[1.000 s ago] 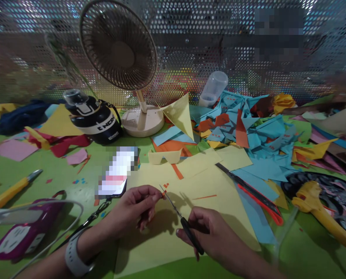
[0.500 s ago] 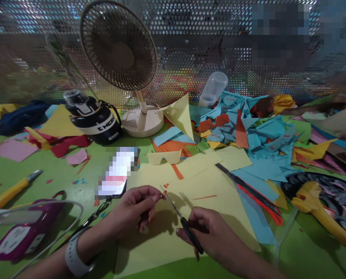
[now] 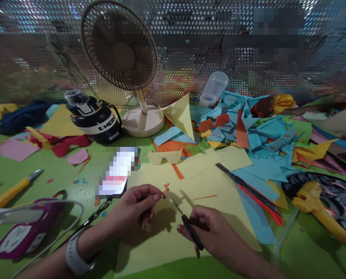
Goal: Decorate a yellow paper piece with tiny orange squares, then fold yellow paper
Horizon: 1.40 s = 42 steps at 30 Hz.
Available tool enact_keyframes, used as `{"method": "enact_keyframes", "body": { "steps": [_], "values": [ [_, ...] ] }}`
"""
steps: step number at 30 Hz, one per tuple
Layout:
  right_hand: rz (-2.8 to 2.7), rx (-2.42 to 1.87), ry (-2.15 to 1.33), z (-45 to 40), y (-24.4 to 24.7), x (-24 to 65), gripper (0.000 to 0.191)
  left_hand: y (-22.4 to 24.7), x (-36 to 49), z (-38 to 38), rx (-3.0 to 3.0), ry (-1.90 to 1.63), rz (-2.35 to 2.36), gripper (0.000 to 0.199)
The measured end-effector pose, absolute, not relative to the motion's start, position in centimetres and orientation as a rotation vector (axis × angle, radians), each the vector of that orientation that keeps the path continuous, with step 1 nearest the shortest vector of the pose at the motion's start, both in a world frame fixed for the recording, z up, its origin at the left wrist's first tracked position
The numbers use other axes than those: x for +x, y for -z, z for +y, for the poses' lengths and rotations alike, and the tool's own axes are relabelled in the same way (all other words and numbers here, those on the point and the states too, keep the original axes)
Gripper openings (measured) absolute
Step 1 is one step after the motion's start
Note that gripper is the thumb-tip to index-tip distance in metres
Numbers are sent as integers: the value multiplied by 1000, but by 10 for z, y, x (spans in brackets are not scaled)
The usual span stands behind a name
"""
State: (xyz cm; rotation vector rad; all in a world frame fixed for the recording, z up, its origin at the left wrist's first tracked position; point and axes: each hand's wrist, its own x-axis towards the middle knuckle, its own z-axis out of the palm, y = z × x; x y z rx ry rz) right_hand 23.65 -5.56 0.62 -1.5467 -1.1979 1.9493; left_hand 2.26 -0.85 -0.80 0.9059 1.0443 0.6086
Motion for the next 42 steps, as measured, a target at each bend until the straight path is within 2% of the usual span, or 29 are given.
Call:
{"method": "enact_keyframes", "body": {
  "steps": [10, 21, 42],
  "values": [
    [-1249, -1584, -1949, -58, -9, 238, 37, 6, 22, -9, 881, -669, 1054, 28],
    [-1256, -1646, -1952, -57, -14, 234, 39, 10, 22, -10, 897, -670, 1016, 20],
    [-1222, -1639, -1975, -56, -15, 233, 36, 8, 24, -11, 899, -648, 982, 27]
  ]
}}
